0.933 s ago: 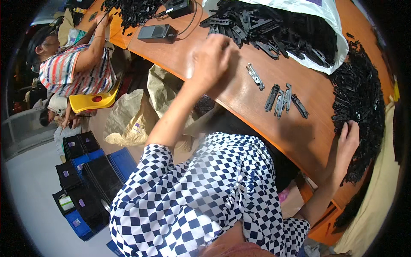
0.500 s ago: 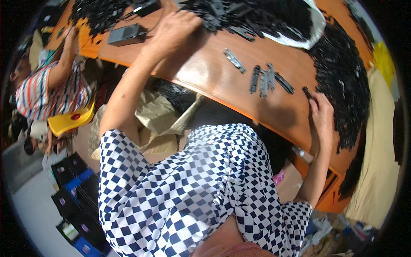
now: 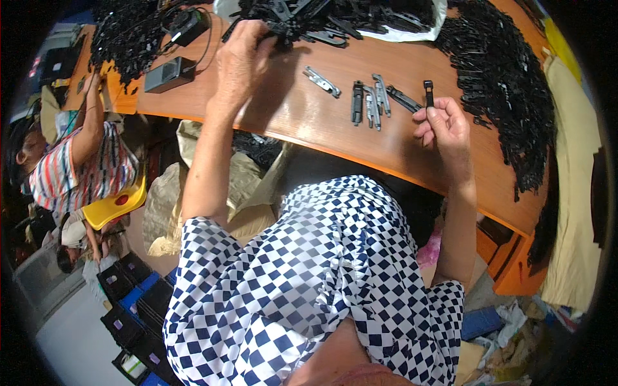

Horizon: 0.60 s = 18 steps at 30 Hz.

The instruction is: The person assembles black plastic components by picking up pieces, fitting them together by hand, and placing the parts on the table.

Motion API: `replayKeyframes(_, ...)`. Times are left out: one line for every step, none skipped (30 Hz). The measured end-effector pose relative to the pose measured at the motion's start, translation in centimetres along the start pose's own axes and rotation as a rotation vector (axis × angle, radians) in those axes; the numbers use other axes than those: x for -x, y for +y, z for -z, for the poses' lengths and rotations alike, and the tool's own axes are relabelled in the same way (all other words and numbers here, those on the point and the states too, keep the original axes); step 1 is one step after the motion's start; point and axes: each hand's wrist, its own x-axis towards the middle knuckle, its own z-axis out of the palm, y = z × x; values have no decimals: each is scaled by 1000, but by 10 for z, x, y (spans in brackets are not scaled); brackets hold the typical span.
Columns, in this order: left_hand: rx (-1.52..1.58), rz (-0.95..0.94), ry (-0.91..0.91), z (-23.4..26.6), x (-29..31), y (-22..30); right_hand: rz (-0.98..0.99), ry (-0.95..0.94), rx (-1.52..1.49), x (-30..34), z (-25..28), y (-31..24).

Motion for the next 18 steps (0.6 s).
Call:
replayKeyframes(81, 86, -43, 2, -2, 12, -44, -16, -35, 3, -8, -3)
replayKeyframes(285, 225, -63, -1, 0, 23, -50, -14, -64, 4, -18, -2)
replayKeyframes(495, 367, -81, -5, 2, 33, -51, -11, -69, 4, -26, -5)
replayKeyframes(877, 441, -110, -8, 1, 41, -71, -78, -152, 4, -34, -7)
replayKeyframes(1080, 529, -160, -8, 0, 55, -91, -142, -233, 5, -42, -9)
replayKeyframes(1244, 599, -194, -11, -1, 67, -93, -131, -235, 5, -50, -12)
replayKeyframes(1407, 670, -226, -14, -1, 77, -24, -168, -239, 5, -60, -16)
replayKeyframes(1434, 701, -240, -18, -1, 88, 44, -203, -242, 5, -67, -20)
replayKeyframes(1421, 731, -239, -21, -1, 99, 42, -192, -243, 4, -71, -22)
replayKeyframes(1409, 715, -242, -25, -1, 106, 51, -207, -258, 2, -74, -24)
replayKeyframes(1397, 699, -244, -28, -1, 113, 60, -221, -274, 1, -75, -25)
replayKeyframes(1391, 677, -261, -29, 0, 118, 71, -197, -268, 0, -76, -22)
replayKeyframes(1394, 676, -271, -32, 0, 120, 69, -188, -270, -1, -75, -19)
replayKeyframes(1350, 600, -298, -35, 2, 122, 65, -156, -275, -1, -74, -16)
replayKeyframes(1303, 526, -324, -38, 3, 123, 59, -125, -281, -1, -73, -14)
replayKeyframes(1264, 502, -340, -38, 3, 126, 57, -119, -287, 0, -71, -13)
replayKeyframes(1263, 502, -348, -38, 3, 127, 49, -109, -296, 0, -69, -13)
replayKeyframes(1231, 467, -364, -40, 4, 128, 40, -98, -304, 1, -67, -13)
